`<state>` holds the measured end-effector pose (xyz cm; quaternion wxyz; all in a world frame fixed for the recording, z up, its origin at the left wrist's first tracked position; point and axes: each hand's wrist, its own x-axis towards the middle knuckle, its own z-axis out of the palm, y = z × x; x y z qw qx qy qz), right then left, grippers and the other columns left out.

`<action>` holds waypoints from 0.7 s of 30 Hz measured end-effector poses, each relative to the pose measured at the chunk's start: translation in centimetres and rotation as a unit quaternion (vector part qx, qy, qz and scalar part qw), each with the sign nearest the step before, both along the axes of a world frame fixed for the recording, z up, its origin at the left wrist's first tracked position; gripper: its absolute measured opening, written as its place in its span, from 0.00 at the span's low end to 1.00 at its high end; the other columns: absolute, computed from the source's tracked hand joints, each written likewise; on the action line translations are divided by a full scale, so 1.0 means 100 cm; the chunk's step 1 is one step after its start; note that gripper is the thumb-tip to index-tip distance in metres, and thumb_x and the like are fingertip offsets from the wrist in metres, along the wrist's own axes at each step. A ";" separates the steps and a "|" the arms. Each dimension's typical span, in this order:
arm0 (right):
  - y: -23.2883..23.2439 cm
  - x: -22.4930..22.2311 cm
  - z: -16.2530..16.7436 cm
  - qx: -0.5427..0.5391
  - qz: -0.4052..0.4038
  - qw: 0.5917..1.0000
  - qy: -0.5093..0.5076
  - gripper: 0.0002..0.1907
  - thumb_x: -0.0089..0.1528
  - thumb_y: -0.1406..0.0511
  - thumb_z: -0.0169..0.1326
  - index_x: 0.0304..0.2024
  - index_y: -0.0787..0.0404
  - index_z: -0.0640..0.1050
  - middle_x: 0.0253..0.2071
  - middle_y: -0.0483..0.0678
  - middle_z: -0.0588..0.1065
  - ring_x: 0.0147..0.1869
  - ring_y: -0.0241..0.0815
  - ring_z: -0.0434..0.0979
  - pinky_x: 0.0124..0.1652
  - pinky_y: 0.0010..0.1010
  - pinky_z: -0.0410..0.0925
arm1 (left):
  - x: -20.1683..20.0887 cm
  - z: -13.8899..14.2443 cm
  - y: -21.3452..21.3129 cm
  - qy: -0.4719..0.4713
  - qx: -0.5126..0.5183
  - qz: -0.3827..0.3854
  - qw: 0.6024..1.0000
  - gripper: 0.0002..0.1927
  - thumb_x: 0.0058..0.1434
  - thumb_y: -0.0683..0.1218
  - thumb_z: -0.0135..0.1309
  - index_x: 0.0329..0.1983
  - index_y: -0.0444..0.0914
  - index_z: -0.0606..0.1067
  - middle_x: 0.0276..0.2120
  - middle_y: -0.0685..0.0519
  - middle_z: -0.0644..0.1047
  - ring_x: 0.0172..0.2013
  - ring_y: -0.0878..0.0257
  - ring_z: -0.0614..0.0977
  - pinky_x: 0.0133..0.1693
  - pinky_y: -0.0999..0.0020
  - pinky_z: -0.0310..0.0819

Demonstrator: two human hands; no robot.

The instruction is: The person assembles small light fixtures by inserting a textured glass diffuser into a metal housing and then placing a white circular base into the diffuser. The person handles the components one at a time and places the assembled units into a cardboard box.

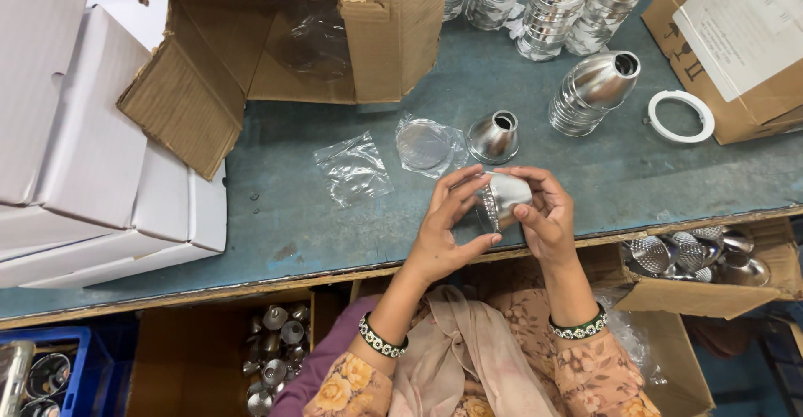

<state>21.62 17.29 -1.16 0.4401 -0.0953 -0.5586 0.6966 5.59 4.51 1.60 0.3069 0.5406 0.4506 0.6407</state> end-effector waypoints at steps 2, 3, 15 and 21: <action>0.001 0.000 -0.001 0.004 0.000 1.000 -0.001 0.31 0.61 0.60 0.67 0.60 0.69 0.71 0.62 0.63 0.73 0.66 0.49 0.76 0.65 0.38 0.69 | 0.000 0.000 0.000 -0.001 0.007 0.001 1.000 0.39 0.56 0.40 0.68 0.72 0.44 0.67 0.73 0.49 0.59 0.74 0.52 0.65 0.70 0.53 0.69; 0.001 0.000 -0.001 0.005 0.000 1.000 -0.003 0.32 0.61 0.59 0.67 0.60 0.70 0.71 0.62 0.63 0.73 0.66 0.49 0.76 0.65 0.38 0.70 | 0.001 0.000 0.000 -0.001 0.010 0.000 1.000 0.40 0.56 0.40 0.68 0.72 0.44 0.67 0.73 0.50 0.59 0.74 0.52 0.65 0.71 0.52 0.69; 0.002 0.004 -0.009 -0.013 0.003 1.000 -0.014 0.33 0.61 0.59 0.67 0.62 0.71 0.70 0.61 0.60 0.74 0.63 0.46 0.77 0.61 0.35 0.71 | 0.003 -0.006 0.001 0.007 -0.006 0.020 1.000 0.41 0.54 0.42 0.71 0.71 0.45 0.67 0.72 0.50 0.60 0.72 0.53 0.68 0.67 0.55 0.74; 0.010 0.006 -0.021 -0.022 0.002 0.999 -0.028 0.35 0.62 0.58 0.67 0.64 0.72 0.71 0.55 0.54 0.75 0.57 0.41 0.78 0.56 0.31 0.73 | 0.005 -0.007 0.004 0.006 0.007 0.040 0.999 0.42 0.55 0.42 0.71 0.72 0.46 0.67 0.71 0.51 0.62 0.70 0.55 0.70 0.64 0.58 0.78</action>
